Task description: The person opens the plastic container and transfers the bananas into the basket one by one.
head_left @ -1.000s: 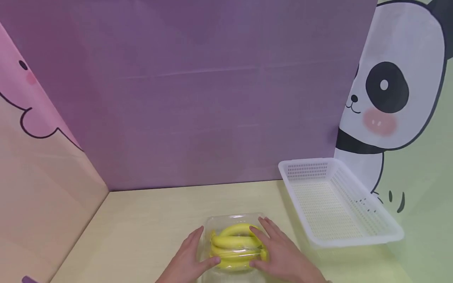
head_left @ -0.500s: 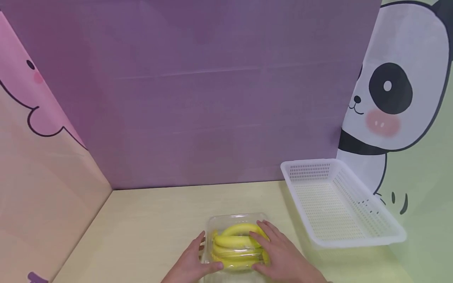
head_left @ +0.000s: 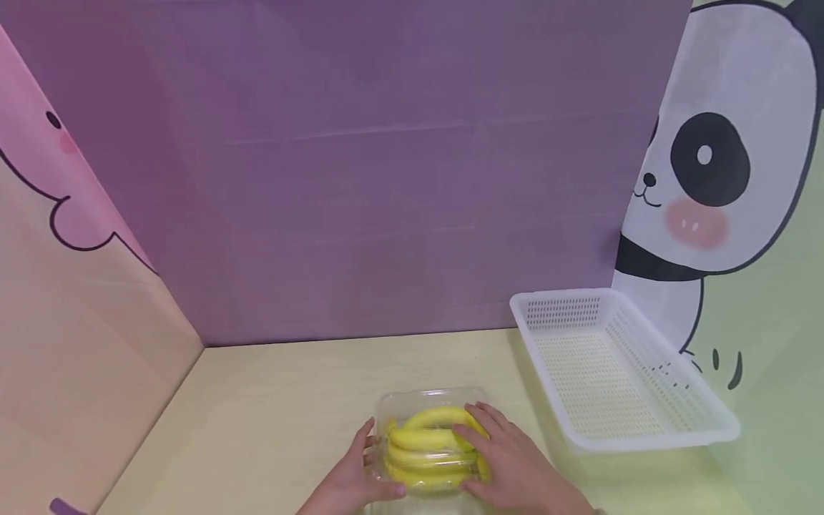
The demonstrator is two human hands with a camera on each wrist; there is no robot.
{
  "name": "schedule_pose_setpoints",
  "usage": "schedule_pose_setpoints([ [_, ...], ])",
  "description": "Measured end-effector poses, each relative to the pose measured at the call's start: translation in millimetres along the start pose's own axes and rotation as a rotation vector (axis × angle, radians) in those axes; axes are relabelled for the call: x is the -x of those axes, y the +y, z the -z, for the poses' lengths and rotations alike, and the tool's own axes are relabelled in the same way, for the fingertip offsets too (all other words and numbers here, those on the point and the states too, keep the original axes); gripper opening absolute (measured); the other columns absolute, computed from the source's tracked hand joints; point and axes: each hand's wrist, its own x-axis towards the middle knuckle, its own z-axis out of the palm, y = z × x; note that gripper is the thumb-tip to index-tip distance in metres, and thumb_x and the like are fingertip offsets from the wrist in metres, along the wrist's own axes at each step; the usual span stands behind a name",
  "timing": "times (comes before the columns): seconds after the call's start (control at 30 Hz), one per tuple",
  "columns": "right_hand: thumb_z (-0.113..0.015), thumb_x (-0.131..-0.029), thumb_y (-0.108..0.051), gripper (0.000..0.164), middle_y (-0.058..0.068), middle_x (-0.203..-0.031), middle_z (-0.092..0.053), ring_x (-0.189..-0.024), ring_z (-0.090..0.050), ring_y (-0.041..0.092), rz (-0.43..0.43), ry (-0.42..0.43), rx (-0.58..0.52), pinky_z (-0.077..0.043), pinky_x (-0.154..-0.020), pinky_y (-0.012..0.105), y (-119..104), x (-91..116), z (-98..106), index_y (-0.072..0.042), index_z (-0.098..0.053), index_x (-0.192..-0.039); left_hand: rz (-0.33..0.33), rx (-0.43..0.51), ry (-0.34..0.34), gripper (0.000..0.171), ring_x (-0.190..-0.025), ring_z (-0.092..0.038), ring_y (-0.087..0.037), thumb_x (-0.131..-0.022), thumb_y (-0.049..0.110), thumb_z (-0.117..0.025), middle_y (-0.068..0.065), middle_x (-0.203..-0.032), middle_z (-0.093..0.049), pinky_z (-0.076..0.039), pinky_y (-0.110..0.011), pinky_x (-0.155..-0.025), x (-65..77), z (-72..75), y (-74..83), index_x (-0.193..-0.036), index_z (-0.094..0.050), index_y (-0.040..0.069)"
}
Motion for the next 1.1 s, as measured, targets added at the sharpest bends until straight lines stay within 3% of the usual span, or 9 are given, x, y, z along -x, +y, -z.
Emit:
schedule_pose_setpoints([
  [0.4, -0.084, -0.073, -0.048, 0.071, 0.015, -0.144, -0.054, -0.131, -0.051, 0.038, -0.033, -0.054, -0.01, -0.056, -0.09, 0.051, 0, -6, 2, -0.018, -0.062, -0.134, -0.049, -0.031, 0.039, 0.136, -0.138, -0.032, -0.06, -0.071, 0.022, -0.095, -0.043, -0.154, -0.022, -0.029, -0.072, -0.108, -5.9, -12.4, -3.7, -0.158, 0.007, -0.006],
  [0.57, -0.083, -0.075, -0.048, 0.069, 0.014, -0.142, -0.056, -0.13, -0.052, 0.036, -0.009, -0.072, 0.016, -0.057, -0.087, 0.049, 3, -8, 4, -0.018, -0.063, -0.134, -0.032, -0.003, 0.036, 0.138, -0.139, -0.025, -0.063, -0.072, 0.024, -0.094, -0.045, -0.154, -0.019, -0.026, -0.076, -0.107, -11.1, -14.2, -5.2, -0.157, 0.01, -0.005],
  [1.1, -0.081, -0.077, -0.046, 0.063, 0.014, -0.138, -0.06, -0.126, -0.057, 0.039, 0.101, -0.039, 0.125, -0.06, -0.08, 0.046, 8, -9, 5, -0.019, -0.066, -0.131, -0.035, -0.058, 0.059, 0.136, -0.136, -0.029, -0.064, -0.072, 0.025, -0.094, -0.045, -0.153, -0.02, -0.03, -0.076, -0.104, -9.5, -15.5, 0.8, -0.157, 0.007, -0.006],
])
